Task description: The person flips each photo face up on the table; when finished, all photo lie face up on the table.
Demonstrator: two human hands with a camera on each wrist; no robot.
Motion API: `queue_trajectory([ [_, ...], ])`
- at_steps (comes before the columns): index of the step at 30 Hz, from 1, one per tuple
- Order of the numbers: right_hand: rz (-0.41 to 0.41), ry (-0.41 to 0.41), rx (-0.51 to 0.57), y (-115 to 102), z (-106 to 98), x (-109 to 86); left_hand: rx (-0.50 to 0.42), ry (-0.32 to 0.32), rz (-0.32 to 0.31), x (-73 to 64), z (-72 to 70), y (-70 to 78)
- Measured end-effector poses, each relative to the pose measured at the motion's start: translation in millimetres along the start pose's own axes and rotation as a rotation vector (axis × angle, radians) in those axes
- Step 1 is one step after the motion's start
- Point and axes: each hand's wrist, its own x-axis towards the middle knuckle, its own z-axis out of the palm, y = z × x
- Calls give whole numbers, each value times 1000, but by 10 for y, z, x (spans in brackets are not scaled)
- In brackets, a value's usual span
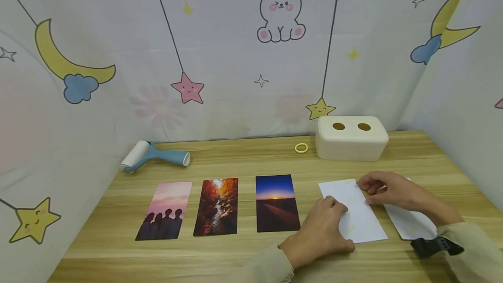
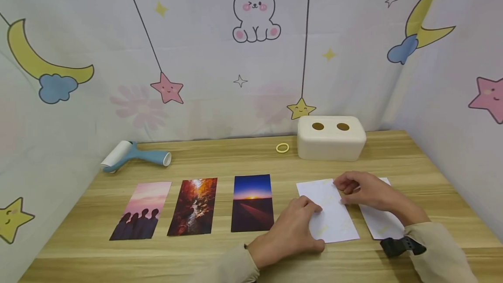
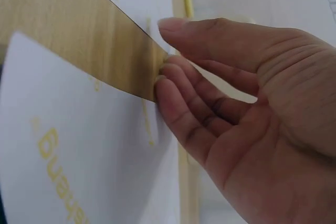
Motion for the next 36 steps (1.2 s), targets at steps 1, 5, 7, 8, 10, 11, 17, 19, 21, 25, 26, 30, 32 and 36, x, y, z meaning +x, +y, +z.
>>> queue_trajectory([
  [1, 2, -13, 6, 2, -10, -7, 0, 2, 1, -2, 0, -2],
  [5, -1, -48, 14, 20, -40, -31, -1, 2, 6, -6, 1, -11],
  [7, -8, -57, 15, 32, -50, -42, -4, 0, 8, -5, -4, -15],
  [8, -13, -59, 15, 38, -54, -46, -7, -1, 9, -5, -5, -18],
  [10, -23, -64, 16, 46, -60, -53, -10, 1, 12, -7, -12, -25],
  [11, -26, -66, 21, 48, -63, -57, -14, 4, 15, -6, -17, -28],
  [17, -29, -86, 40, 47, -75, -68, -73, 21, 20, -4, -44, -54],
  [19, -27, -95, 49, 46, -79, -74, -94, 22, 18, -1, -52, -63],
  [21, -23, -107, 58, 45, -82, -80, -113, 23, 21, 5, -57, -73],
  [25, -11, -127, 65, 41, -92, -88, -131, 27, 23, 16, -56, -92],
  [26, -8, -131, 66, 40, -94, -89, -135, 27, 22, 17, -55, -95],
  [30, 8, -146, 65, 39, -102, -87, -157, 33, 15, 24, -56, -105],
  [32, 13, -153, 60, 41, -105, -85, -173, 35, 13, 31, -56, -110],
  [36, 20, -161, 50, 45, -107, -83, -230, 20, -7, 47, -60, -125],
])
